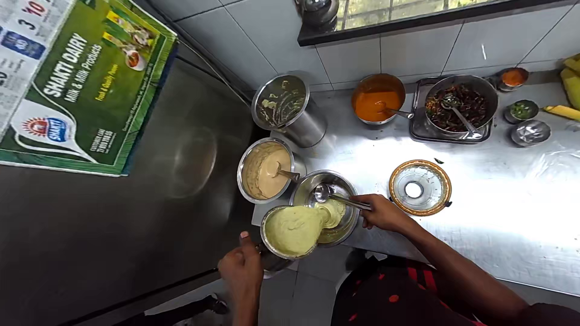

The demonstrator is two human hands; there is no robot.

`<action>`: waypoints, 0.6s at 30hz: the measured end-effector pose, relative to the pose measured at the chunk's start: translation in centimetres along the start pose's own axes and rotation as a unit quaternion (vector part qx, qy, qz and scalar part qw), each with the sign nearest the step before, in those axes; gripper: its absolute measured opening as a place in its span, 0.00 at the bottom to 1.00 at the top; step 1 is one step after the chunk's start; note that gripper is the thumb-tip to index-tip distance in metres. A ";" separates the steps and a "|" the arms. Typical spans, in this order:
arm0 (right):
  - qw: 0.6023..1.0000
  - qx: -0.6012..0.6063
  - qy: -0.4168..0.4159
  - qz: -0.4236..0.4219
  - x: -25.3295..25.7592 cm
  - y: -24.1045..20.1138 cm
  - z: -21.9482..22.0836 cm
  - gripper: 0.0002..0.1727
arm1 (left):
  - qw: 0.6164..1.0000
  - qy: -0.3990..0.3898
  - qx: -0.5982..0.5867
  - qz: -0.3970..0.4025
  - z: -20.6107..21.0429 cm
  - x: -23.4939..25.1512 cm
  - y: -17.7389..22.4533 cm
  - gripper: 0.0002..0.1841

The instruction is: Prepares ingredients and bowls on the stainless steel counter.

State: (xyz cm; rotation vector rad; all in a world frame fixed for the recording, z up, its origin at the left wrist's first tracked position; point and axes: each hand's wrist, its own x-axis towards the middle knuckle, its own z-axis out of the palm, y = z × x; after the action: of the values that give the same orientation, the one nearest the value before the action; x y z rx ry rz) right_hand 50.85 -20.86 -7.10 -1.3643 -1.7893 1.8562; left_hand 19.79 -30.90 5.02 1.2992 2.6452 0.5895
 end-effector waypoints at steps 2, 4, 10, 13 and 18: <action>0.995 -0.094 0.033 -0.014 -0.1 -0.6 0.0 0.27 | 0.996 -0.011 0.074 0.049 0.4 0.1 1.6 0.36; 0.984 -0.169 0.055 -0.025 -0.1 -1.0 0.2 0.27 | 0.983 -0.045 0.161 0.079 0.6 0.1 3.8 0.37; 0.942 -0.301 0.134 -0.068 -2.1 -2.2 1.1 0.27 | 0.913 -0.143 0.364 0.119 2.1 1.6 9.6 0.34; 0.931 -0.314 0.162 -0.089 -3.4 -1.1 2.0 0.31 | 0.866 -0.192 0.435 0.156 3.0 1.9 12.8 0.30; 0.942 -0.197 0.243 -0.117 -5.7 2.7 5.5 0.29 | 0.782 -0.257 0.527 0.212 4.2 0.8 17.9 0.23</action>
State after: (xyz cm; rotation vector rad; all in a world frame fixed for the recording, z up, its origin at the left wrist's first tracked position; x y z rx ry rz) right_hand 51.10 -29.18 -7.89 -1.4873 -1.9926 0.9583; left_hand 33.62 -19.20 8.39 1.9013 2.1254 -1.2664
